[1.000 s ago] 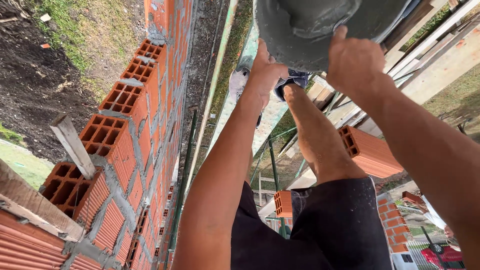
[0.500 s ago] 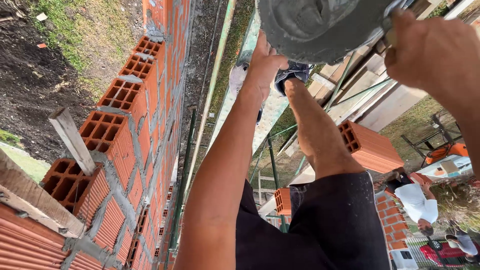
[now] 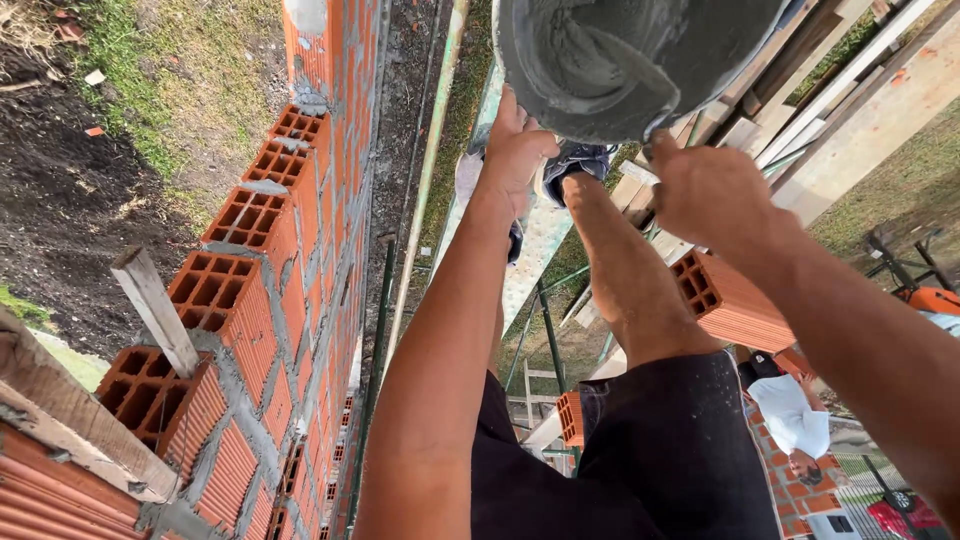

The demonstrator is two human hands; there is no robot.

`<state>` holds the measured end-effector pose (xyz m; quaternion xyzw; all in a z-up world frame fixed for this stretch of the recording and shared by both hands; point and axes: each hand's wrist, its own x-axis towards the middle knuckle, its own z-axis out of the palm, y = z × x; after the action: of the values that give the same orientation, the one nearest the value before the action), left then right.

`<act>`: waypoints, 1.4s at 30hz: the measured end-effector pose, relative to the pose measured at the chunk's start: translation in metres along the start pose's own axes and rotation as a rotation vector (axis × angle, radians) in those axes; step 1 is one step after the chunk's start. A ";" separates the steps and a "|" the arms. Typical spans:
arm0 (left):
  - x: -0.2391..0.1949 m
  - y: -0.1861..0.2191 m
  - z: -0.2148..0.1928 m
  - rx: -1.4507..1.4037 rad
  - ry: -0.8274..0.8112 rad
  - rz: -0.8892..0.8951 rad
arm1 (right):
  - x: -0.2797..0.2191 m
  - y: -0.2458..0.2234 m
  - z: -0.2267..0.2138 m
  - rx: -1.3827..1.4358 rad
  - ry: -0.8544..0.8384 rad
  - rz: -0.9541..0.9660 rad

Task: Applying mortar to a brick wall using a trowel while standing on scaffolding

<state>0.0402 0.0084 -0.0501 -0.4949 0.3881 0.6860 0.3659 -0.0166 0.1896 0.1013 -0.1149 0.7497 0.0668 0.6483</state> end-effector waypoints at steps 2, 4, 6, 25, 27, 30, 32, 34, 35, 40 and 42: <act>-0.010 0.011 0.005 0.013 -0.008 -0.012 | -0.016 0.041 0.026 0.021 0.219 -0.043; -0.014 0.017 0.006 0.022 -0.011 -0.017 | -0.012 0.061 0.049 0.037 0.442 -0.092; -0.012 0.017 0.006 0.054 -0.015 -0.002 | 0.009 0.063 0.072 0.333 0.772 -0.070; 0.010 -0.019 -0.016 0.133 -0.149 0.154 | 0.195 -0.064 0.105 1.395 0.718 0.050; 0.001 -0.006 -0.010 0.221 -0.131 0.107 | 0.183 -0.079 0.099 1.701 0.703 0.070; -0.046 0.036 0.009 0.204 -0.101 0.085 | 0.160 -0.096 0.097 1.840 0.736 -0.021; -0.066 0.050 0.013 0.231 -0.070 0.062 | 0.145 -0.100 0.089 1.932 0.718 -0.056; -0.068 0.048 0.009 0.256 -0.041 0.044 | 0.133 -0.102 0.091 2.020 0.701 -0.097; -0.060 0.039 0.003 0.259 -0.027 0.072 | 0.129 -0.101 0.096 2.045 0.689 -0.117; -0.105 0.055 -0.005 0.323 -0.029 0.141 | 0.107 -0.086 0.122 2.058 0.733 -0.212; -0.155 0.073 -0.009 0.366 -0.027 0.132 | 0.099 -0.078 0.141 1.958 0.832 -0.280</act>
<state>0.0164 -0.0492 0.1103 -0.3843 0.5330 0.6331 0.4092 0.1254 0.1411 -0.0142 0.3564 0.6191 -0.6826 0.1541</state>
